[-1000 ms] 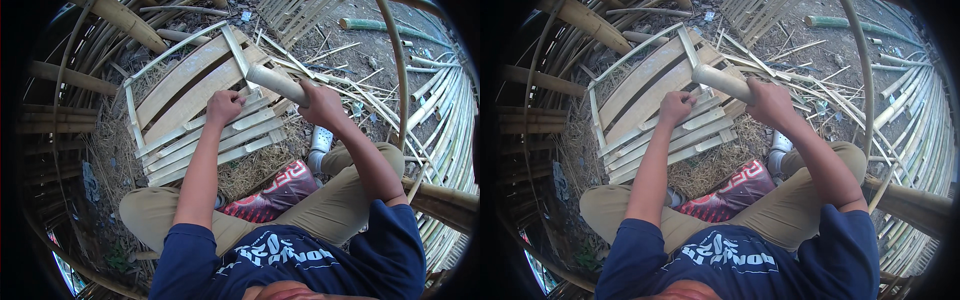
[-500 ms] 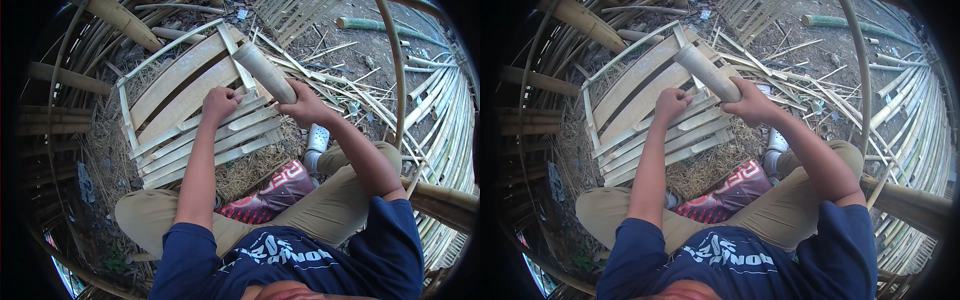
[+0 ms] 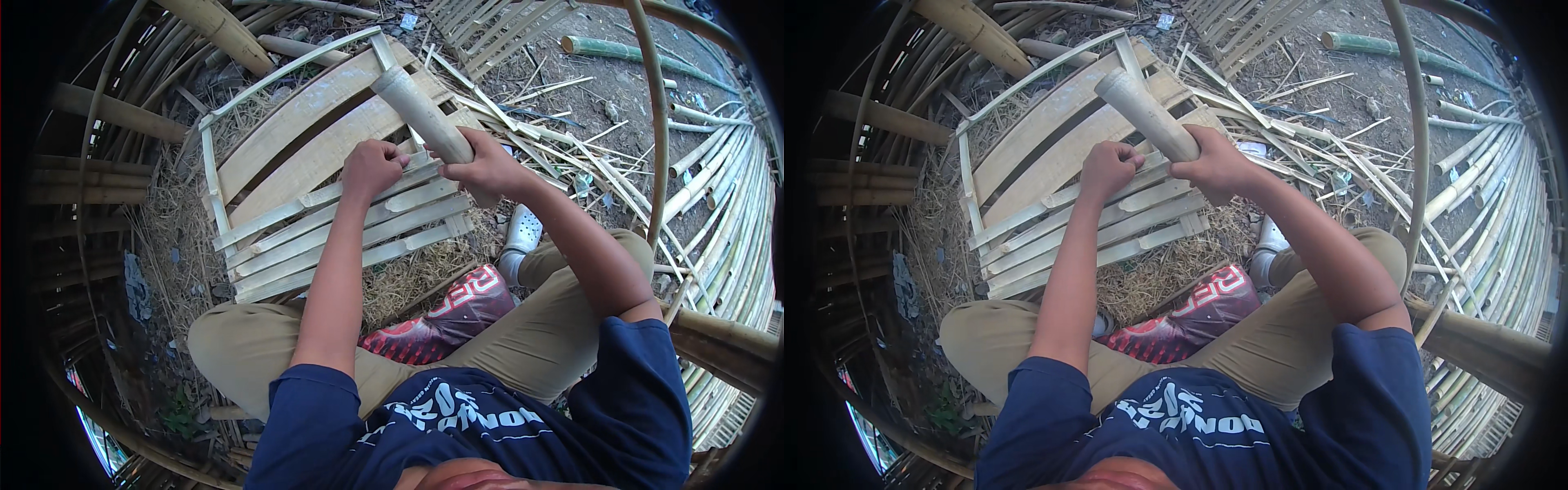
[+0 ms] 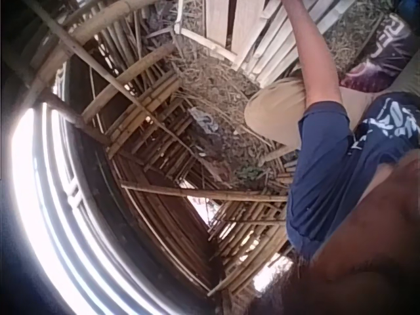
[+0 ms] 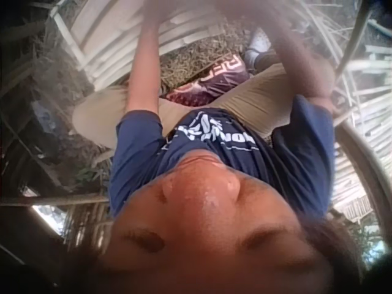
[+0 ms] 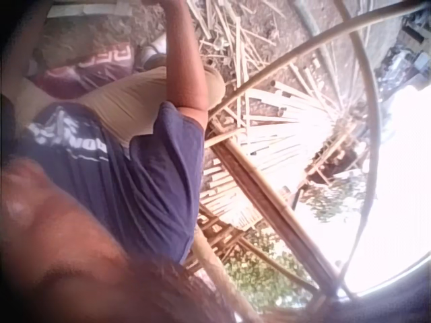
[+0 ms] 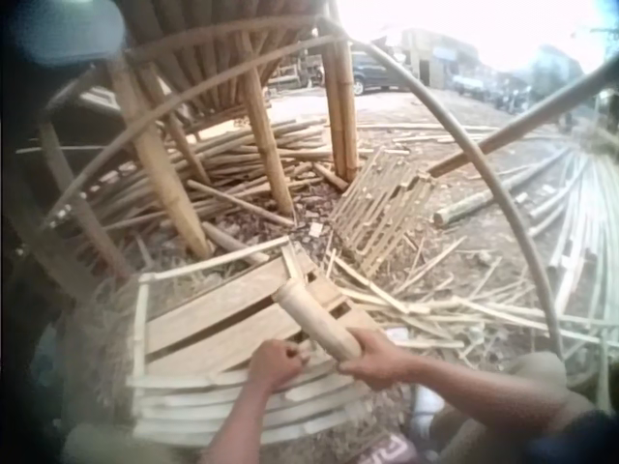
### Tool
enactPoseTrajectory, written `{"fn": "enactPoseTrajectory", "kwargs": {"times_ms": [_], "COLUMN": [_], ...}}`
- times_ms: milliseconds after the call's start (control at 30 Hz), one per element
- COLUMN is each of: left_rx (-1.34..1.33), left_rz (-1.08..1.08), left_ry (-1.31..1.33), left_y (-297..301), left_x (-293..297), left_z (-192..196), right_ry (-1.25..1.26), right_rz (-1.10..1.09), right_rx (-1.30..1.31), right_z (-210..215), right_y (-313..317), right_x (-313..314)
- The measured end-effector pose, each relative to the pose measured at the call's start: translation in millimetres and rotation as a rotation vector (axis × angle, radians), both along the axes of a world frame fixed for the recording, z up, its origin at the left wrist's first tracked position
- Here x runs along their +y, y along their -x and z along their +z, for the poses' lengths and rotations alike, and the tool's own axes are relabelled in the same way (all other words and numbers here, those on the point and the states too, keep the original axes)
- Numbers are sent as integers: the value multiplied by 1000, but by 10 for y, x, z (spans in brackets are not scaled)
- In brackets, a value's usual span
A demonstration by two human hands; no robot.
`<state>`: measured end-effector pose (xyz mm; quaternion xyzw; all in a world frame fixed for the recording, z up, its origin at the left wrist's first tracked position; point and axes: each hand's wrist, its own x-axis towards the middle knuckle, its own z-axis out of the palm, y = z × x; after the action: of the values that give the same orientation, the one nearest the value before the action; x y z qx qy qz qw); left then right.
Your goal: The person positions bamboo slats onto a bamboo frame, retrieves nails from a pouch, and hammers the slats into the frame using a bamboo mallet.
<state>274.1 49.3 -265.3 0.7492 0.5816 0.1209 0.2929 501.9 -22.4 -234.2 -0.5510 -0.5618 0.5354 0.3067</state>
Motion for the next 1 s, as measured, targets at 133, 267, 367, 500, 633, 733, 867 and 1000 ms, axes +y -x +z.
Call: {"fn": "enactPoseTrajectory", "kwargs": {"times_ms": [133,267,367,500,633,733,867,1000], "left_rx": [3,-2,-13,2,-19,-10,15,7], "left_rz": [-5,16,2,24,13,5,5,12], "left_ry": [16,-19,-139,-139,-89,-3,-1,14], "left_y": [11,-10,22,25,-23,-4,8,-7], "left_x": [-8,-22,-1,16,-16,-18,-30,-28], "left_z": [48,50,-33,-74,27,40,43,66], "right_ry": [-26,-144,-174,-172,-547,-345,-336,-342], "right_rz": [39,100,126,134,70,14,14,28], "right_rx": [-63,-186,-234,-232,-377,-423,-541,-517], "right_z": [94,115,200,224,63,322,328,326], "right_y": [51,51,93,100,-18,-122,-251,-297], "right_x": [-2,-22,-43,-45,-8,9,-60,-193]}}
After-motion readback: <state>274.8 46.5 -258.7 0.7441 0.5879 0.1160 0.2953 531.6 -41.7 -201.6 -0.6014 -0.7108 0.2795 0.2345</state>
